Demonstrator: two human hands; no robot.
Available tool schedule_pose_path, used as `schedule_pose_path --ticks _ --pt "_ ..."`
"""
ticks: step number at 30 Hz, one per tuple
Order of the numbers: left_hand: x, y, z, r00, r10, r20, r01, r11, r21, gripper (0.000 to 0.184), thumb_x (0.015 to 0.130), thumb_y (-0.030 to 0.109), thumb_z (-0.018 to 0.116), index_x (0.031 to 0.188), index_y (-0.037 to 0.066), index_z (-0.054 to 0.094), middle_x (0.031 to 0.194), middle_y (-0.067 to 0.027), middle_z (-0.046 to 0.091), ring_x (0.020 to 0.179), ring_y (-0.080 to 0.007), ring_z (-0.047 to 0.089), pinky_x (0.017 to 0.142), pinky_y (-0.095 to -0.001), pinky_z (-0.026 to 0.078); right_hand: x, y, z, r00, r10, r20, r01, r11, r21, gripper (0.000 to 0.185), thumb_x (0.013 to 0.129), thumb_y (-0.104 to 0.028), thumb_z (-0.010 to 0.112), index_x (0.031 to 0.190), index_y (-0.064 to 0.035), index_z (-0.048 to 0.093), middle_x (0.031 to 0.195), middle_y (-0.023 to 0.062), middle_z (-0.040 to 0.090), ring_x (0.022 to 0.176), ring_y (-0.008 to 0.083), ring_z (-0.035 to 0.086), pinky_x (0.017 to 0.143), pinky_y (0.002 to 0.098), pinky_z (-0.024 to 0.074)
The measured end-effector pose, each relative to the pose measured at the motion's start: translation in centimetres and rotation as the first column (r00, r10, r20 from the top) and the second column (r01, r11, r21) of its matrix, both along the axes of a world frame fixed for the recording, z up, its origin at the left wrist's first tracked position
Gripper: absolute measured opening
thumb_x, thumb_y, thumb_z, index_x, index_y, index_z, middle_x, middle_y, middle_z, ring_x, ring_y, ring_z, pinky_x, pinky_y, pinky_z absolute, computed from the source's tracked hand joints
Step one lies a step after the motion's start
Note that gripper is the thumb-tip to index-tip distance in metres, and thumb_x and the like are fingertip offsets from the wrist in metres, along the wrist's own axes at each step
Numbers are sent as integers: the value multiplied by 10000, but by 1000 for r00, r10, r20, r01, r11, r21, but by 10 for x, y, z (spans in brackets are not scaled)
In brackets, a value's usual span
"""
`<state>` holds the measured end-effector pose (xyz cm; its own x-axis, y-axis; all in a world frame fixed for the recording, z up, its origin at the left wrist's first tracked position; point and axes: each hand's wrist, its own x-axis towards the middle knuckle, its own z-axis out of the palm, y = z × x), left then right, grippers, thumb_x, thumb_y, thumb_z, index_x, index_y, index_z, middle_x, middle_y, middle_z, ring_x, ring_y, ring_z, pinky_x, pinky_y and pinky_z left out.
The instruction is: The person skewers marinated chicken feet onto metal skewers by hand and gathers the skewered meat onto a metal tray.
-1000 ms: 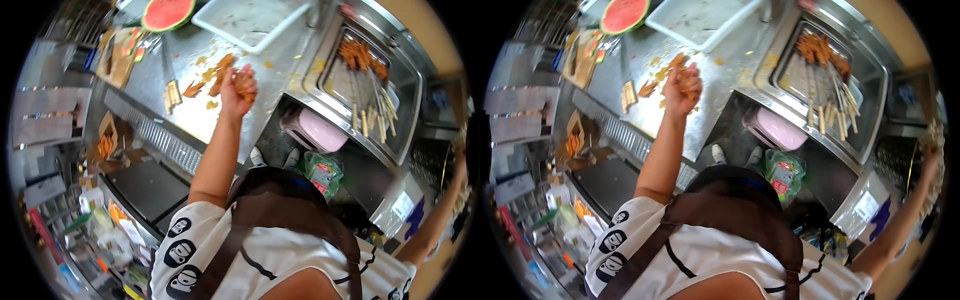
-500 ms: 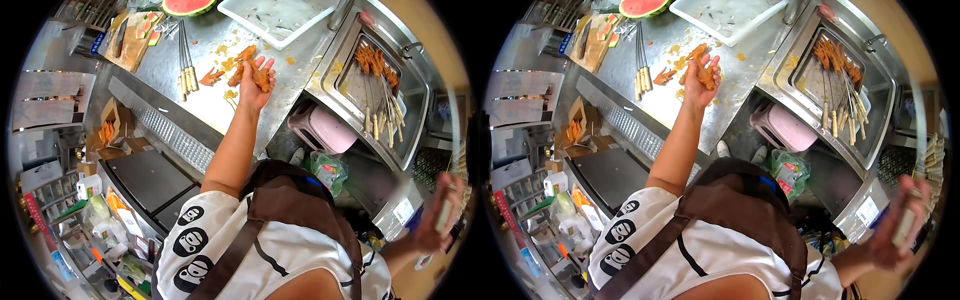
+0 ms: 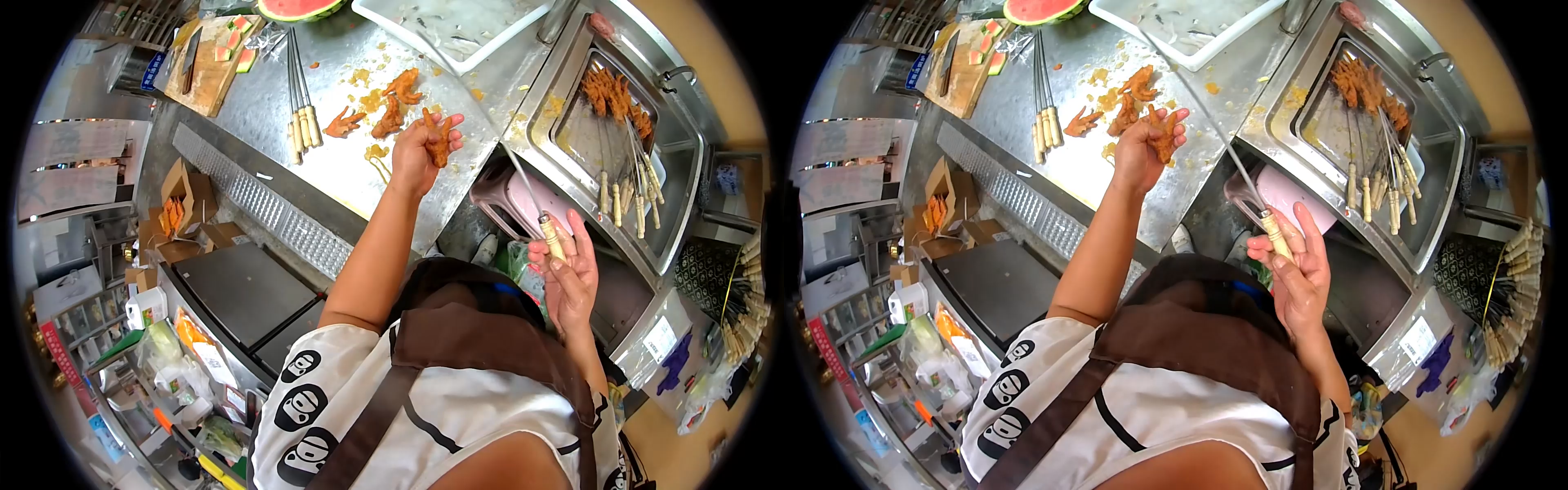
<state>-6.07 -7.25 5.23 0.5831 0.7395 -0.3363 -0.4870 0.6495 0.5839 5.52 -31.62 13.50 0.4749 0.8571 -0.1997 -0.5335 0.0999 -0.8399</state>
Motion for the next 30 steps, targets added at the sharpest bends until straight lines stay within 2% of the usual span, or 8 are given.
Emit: schedule_pose_path --ticks 8,12,17,23,25,27,29,30 --pt "-6 1 0 1000 11 -7 -11 999 35 254 780 22 424 1033 0 403 1170 -274 491 692 -171 550 682 -291 501 8 0 -4 991 -102 89 104 994 -15 545 814 36 461 1330 14 284 1299 251 372 926 237 578 771 305 492" --pt "-2 4 -3 999 -10 -32 12 998 56 232 840 89 433 1054 0 415 1193 -275 476 672 -159 556 664 -266 506 11 -3 0 999 -29 37 30 999 -22 484 859 -22 455 1315 27 302 1174 249 478 781 211 596 645 261 500" --pt "-2 9 -10 997 -66 26 70 976 -208 406 909 383 391 1119 39 438 1192 -261 479 810 -218 579 718 -318 494 14 -16 -13 994 108 -36 -108 994 1 446 898 -90 445 1305 35 309 942 185 561 647 164 562 570 236 469" --pt "-3 14 -14 989 18 146 15 975 -220 633 857 618 295 1120 67 460 1186 -229 487 1036 -313 521 872 -399 431 0 -28 -30 944 58 324 -66 998 12 421 898 -87 460 1281 41 343 875 121 540 631 140 507 584 251 442" --pt "-3 12 -14 978 59 201 -7 967 -253 687 843 648 256 1125 55 459 1190 -231 482 1072 -326 499 893 -406 418 -2 -40 -42 887 140 440 -56 978 -199 396 885 -89 490 1244 46 390 928 109 547 670 158 524 616 265 442" --pt "-5 9 -17 962 107 252 -30 956 -293 743 830 679 217 1129 43 457 1193 -233 477 1109 -340 476 914 -414 406 -2 -38 -59 519 223 825 49 956 -289 307 871 -104 507 1134 55 489 886 158 601 726 259 590 646 332 457" --pt "-4 11 -20 941 124 316 -32 959 -281 864 813 696 104 1235 -8 375 1287 -241 393 1158 -360 434 963 -445 366 -2 -26 -64 479 488 729 -101 856 -507 279 866 -104 504 1100 47 510 771 180 591 690 304 586 625 356 453" --pt "-2 15 -22 938 126 322 -35 961 -273 864 813 696 104 1235 -8 375 1287 -241 393 1158 -360 434 963 -445 366 -3 -23 -65 443 412 796 -93 904 -417 262 865 -120 506 1087 17 522 747 186 583 658 322 580 598 362 449"
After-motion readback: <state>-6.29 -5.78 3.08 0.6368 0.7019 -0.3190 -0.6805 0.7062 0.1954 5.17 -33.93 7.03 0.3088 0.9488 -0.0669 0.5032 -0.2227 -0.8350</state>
